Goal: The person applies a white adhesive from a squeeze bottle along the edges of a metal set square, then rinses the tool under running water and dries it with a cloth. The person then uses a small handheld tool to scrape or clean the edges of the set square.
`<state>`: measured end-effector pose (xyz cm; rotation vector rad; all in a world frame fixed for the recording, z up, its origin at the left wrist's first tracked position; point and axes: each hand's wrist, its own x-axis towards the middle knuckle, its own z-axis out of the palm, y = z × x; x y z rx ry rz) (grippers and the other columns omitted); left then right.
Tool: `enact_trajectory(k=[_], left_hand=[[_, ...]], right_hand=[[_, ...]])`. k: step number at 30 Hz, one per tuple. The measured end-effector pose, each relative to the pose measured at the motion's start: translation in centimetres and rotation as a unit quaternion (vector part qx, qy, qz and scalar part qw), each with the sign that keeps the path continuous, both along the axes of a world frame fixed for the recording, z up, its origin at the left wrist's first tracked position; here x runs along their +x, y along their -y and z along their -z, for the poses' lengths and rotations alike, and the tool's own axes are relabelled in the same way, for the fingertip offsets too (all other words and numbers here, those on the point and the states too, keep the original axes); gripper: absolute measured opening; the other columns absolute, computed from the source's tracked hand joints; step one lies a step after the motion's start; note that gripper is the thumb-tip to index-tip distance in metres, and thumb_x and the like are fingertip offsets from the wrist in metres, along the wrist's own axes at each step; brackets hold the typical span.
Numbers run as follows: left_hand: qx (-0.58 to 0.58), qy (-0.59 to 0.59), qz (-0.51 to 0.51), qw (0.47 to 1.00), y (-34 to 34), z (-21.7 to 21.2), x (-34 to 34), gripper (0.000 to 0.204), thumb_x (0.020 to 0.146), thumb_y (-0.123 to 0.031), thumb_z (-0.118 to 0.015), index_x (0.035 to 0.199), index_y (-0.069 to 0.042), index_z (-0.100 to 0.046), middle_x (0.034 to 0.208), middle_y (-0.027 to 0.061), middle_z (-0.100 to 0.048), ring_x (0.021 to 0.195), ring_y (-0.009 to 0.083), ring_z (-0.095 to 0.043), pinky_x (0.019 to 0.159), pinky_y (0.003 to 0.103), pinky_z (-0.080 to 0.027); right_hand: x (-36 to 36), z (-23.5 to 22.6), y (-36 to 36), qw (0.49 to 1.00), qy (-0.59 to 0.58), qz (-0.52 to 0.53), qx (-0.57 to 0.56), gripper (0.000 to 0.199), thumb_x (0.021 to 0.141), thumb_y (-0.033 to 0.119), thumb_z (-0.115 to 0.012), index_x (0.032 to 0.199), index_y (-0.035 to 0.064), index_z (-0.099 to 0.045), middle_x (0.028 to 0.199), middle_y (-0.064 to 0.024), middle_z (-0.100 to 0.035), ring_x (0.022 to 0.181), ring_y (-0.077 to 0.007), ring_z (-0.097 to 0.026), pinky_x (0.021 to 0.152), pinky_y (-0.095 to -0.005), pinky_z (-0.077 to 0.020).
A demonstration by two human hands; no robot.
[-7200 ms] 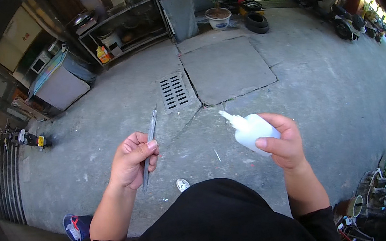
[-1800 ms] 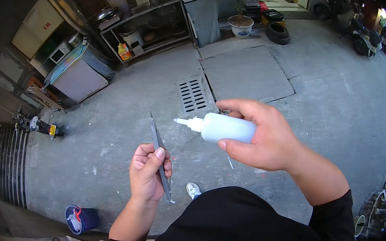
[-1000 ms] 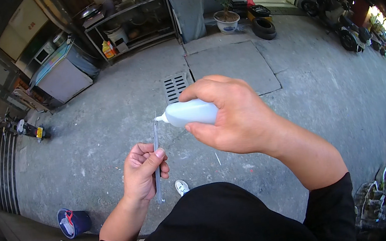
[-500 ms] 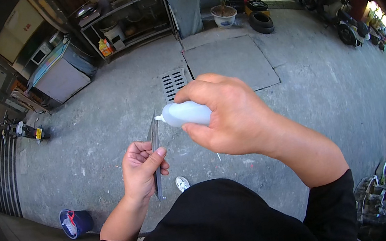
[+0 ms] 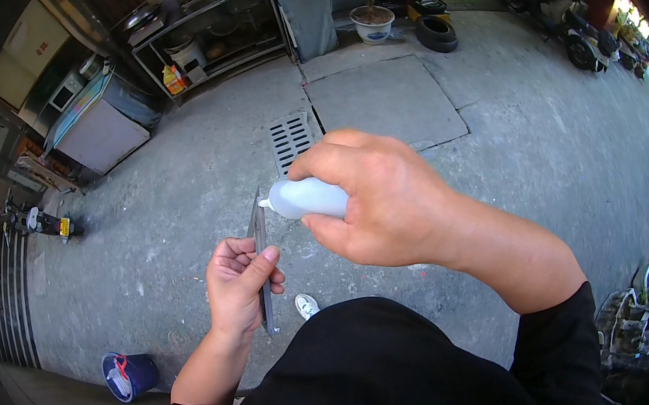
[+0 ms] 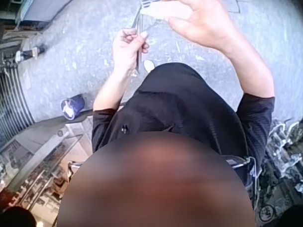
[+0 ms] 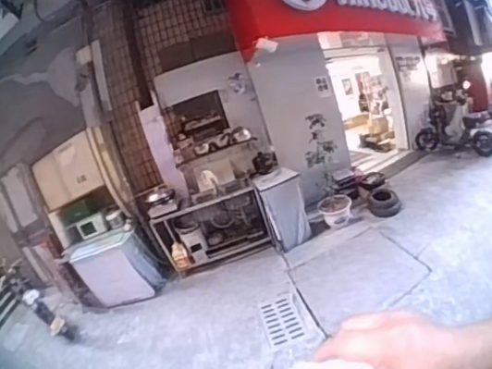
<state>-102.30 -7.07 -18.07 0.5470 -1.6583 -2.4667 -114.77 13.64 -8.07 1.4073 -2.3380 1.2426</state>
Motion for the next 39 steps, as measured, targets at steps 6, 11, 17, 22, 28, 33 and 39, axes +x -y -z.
enact_trajectory(k=[6,11,17,22,28,33,39], left_hand=[[-0.006,-0.005,-0.008,1.000,-0.1,-0.2,0.4,0.026,0.092,-0.004,-0.075,0.105,-0.003,-0.053,0.082,0.0089,-0.069,0.061,0.0145,-0.068,0.050,0.025,-0.058],[-0.010,-0.004,-0.006,1.000,-0.2,-0.6,0.8,0.026,0.092,-0.005,-0.075,0.105,-0.003,-0.053,0.083,0.0091,-0.068,0.061,0.0144,-0.068,0.050,0.026,-0.057],[-0.009,-0.005,0.002,1.000,-0.6,-1.0,1.0,0.027,0.091,-0.004,-0.076,0.105,-0.001,-0.052,0.084,0.0096,-0.068,0.062,0.0130,-0.067,0.051,0.025,-0.056],[-0.009,-0.018,-0.010,1.000,-0.8,-0.9,1.6,0.026,0.093,-0.006,-0.075,0.106,-0.001,-0.053,0.085,0.0099,-0.068,0.063,0.0140,-0.067,0.052,0.026,-0.056],[0.020,-0.005,-0.092,0.996,-0.4,-0.6,3.5,0.024,0.094,-0.011,-0.075,0.105,-0.001,-0.056,0.086,0.0096,-0.068,0.064,0.0146,-0.067,0.053,0.026,-0.056],[0.028,0.021,-0.172,0.985,-1.2,-1.2,4.2,0.025,0.094,-0.014,-0.075,0.106,-0.001,-0.058,0.087,0.0097,-0.069,0.067,0.0153,-0.068,0.054,0.027,-0.056],[0.013,0.005,-0.272,0.962,-4.1,-2.9,3.2,0.024,0.096,-0.017,-0.073,0.108,-0.001,-0.059,0.089,0.0110,-0.070,0.069,0.0162,-0.069,0.056,0.028,-0.057]], right_hand=[[0.5,0.3,-0.5,0.999,0.028,0.014,-0.021,0.036,0.073,0.006,-0.080,0.107,0.0002,-0.069,0.093,-0.0137,-0.069,0.080,-0.0273,-0.070,0.070,-0.0359,-0.0542],[1.2,0.7,-0.8,0.999,0.040,0.017,-0.033,0.035,0.074,0.008,-0.079,0.107,0.0014,-0.069,0.095,-0.0150,-0.069,0.085,-0.0316,-0.070,0.073,-0.0389,-0.0556],[1.7,1.1,-1.7,0.996,0.076,0.030,-0.047,0.036,0.075,0.009,-0.080,0.108,0.0009,-0.069,0.099,-0.0143,-0.071,0.089,-0.0295,-0.071,0.077,-0.0373,-0.0570],[2.3,3.0,-3.2,0.935,0.286,0.070,-0.200,0.039,0.080,0.010,-0.082,0.115,0.0014,-0.067,0.104,-0.0120,-0.071,0.091,-0.0209,-0.071,0.078,-0.0332,-0.0579],[0.5,8.2,-3.5,0.693,0.610,-0.027,-0.383,0.048,0.082,0.012,-0.079,0.124,0.0017,-0.057,0.110,-0.0160,-0.069,0.091,-0.0274,-0.070,0.072,-0.0362,-0.0573],[-1.2,12.5,-3.3,0.629,0.699,-0.057,-0.335,0.052,0.082,0.016,-0.078,0.126,0.0032,-0.055,0.112,-0.0178,-0.068,0.090,-0.0321,-0.069,0.073,-0.0395,-0.0571],[-5.4,15.1,-4.6,0.597,0.749,-0.108,-0.264,0.059,0.080,0.022,-0.080,0.130,0.0056,-0.052,0.110,-0.0137,-0.067,0.089,-0.0311,-0.068,0.071,-0.0399,-0.0554]])
